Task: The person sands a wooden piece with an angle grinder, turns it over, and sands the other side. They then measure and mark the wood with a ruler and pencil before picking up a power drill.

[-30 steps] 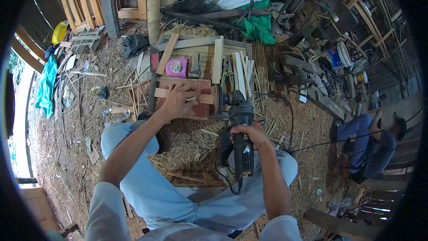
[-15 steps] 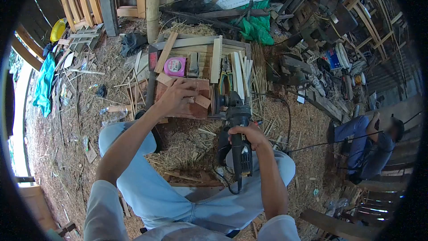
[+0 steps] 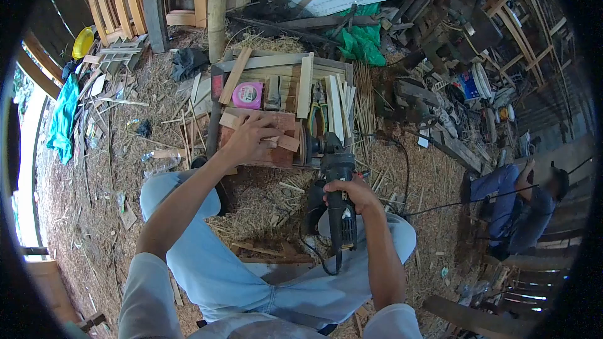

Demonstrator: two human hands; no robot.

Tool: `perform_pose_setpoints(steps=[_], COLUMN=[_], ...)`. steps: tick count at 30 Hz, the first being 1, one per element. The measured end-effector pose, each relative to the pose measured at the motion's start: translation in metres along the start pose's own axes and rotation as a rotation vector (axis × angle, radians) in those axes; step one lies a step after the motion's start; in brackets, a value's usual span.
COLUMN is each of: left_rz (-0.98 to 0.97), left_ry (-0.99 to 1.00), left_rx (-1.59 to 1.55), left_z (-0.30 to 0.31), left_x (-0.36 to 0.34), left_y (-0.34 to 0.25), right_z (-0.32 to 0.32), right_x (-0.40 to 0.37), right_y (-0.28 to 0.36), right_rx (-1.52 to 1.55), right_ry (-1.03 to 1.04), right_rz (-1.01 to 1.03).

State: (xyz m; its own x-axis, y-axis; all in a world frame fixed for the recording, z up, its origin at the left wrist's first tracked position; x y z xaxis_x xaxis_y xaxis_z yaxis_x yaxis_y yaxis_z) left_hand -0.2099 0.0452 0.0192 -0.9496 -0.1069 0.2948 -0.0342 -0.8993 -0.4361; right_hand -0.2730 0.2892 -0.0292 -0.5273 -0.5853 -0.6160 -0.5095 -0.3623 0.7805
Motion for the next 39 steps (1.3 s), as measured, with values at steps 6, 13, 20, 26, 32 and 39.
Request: perform_pose_setpoints(steps=[6,13,20,26,32,39], left_rz=[0.05,0.055,0.009,-0.033,-0.082,0.007], left_ry=[-0.046,-0.089,-0.022,-0.007,-0.034,-0.08], left_rx=[-0.057,-0.067,0.017,0.038,0.052,-0.04], left_z=[-0.001,0.0,-0.002,0.005,0.004,0.005], left_x=[-0.002,-0.004,0.0,-0.001,-0.002,-0.004], left_y=[-0.001,-0.001,0.001,-0.001,0.0,-0.007], right_z=[0.003,0.003,0.001,-0.003,-0.002,0.003], right_x=[-0.007,-0.008,-0.002,0.003,0.005,-0.01], right_y=[-0.003,-0.004,0.0,0.004,0.003,0.003], right_rx=[-0.003,0.012,0.006,0.009,-0.038,-0.045], right_ry=[0.0,0.005,0.024,0.025,0.034,-0.012], right_rz=[0.0,0.009,0.012,0.01,0.007,-0.003])
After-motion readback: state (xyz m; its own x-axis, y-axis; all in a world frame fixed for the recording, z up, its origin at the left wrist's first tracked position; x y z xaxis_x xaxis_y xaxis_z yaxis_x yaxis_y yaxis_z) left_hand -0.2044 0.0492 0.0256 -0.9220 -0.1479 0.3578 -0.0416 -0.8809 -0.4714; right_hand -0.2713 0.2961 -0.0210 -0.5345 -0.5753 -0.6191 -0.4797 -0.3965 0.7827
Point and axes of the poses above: each hand's wrist, its own x-axis towards the middle knuckle, its own z-axis out of the back of the hand, y = z × x, the point moved 9 cm from there along x, towards the middle knuckle, and after that the axes turned 6 degrees about z, right-handed, at the moved point
